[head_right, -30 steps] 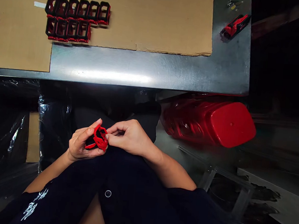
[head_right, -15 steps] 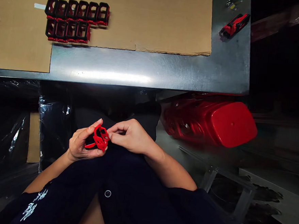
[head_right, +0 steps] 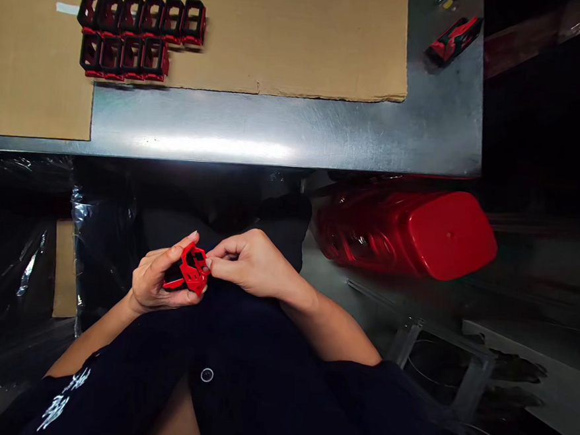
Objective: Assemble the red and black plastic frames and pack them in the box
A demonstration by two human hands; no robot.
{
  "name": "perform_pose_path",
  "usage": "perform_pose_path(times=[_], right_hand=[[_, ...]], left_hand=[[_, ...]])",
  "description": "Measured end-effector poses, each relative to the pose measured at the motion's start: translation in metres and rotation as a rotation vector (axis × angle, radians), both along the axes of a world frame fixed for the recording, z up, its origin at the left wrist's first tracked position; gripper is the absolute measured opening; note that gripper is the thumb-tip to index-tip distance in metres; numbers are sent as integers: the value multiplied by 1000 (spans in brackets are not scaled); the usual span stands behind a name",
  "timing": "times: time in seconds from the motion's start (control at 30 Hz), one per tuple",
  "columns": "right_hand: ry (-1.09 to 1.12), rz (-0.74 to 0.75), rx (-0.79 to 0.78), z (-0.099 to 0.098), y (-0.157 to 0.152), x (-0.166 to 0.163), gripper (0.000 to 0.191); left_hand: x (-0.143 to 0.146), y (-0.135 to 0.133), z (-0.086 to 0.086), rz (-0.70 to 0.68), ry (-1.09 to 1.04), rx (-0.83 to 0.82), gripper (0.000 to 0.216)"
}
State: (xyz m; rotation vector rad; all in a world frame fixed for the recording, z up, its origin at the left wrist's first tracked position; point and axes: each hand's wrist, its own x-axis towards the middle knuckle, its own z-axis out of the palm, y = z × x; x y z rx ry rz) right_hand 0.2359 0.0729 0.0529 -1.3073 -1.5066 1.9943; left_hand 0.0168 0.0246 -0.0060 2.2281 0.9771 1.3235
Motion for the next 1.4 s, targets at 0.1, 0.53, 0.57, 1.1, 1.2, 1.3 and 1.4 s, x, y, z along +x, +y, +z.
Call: perform_pose_path(times=[0.1, 0.53, 0.57, 1.1, 1.2, 1.3, 1.4], right_hand=[[42, -4, -56, -3, -1, 0, 19], [96, -121, -124, -3, 3, -1, 23], [108, -128, -149, -4, 2, -3, 24], [88, -231, -218, -11, -1, -21, 8], [70, -225, -200, -9, 0, -21, 8], [55, -211, -186, -8, 1, -17, 13], [68, -207, -216, -8, 0, -15, 15]], left_hand=[[0, 0, 0, 2, -1, -4, 88], [1, -1, -2, -10, -62, -30, 94], [2, -1, -2, -9, -58, -32, 94], [2, 0, -1, 19, 2, -15, 87], [2, 0, -1, 19, -4, -24, 88], [3, -1, -1, 26, -24, -35, 88], [3, -1, 0, 23, -29, -36, 89]])
